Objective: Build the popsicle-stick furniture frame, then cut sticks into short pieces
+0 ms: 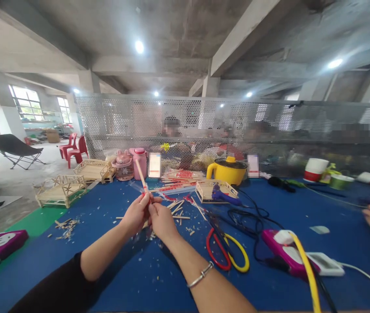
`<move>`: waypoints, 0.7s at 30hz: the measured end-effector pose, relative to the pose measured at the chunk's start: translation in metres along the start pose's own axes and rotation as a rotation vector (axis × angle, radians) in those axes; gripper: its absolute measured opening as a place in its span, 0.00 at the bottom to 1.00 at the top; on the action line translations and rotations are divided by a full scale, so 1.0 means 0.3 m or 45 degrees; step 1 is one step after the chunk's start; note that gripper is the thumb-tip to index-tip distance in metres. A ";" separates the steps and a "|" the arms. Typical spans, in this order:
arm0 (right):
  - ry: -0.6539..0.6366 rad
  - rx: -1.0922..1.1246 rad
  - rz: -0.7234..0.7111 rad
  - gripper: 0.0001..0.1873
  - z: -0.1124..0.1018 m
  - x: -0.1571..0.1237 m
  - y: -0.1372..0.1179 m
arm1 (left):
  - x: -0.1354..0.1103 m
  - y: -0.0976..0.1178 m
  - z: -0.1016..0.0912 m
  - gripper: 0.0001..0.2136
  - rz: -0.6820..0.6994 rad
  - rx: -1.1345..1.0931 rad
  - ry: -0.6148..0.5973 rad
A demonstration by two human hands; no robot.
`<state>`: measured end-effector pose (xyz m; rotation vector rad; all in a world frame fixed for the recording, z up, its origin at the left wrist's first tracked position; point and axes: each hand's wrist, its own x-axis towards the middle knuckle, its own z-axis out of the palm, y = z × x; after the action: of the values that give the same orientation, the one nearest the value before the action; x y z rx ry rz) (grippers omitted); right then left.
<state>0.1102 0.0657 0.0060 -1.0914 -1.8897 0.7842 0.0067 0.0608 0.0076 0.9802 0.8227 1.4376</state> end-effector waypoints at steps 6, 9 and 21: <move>0.057 0.204 0.075 0.22 -0.143 0.029 0.022 | -0.011 0.022 -0.013 0.16 0.160 0.486 -0.061; 0.137 0.391 0.121 0.27 -0.172 0.045 0.028 | -0.032 0.040 -0.021 0.17 0.143 0.971 -0.347; 0.675 0.343 0.392 0.32 -0.380 0.109 0.124 | 0.027 0.119 -0.146 0.14 0.239 1.057 0.153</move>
<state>0.2136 0.1247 0.0424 -1.2799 -1.1565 0.7930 -0.0478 0.0674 0.0232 1.6289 1.5071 1.3230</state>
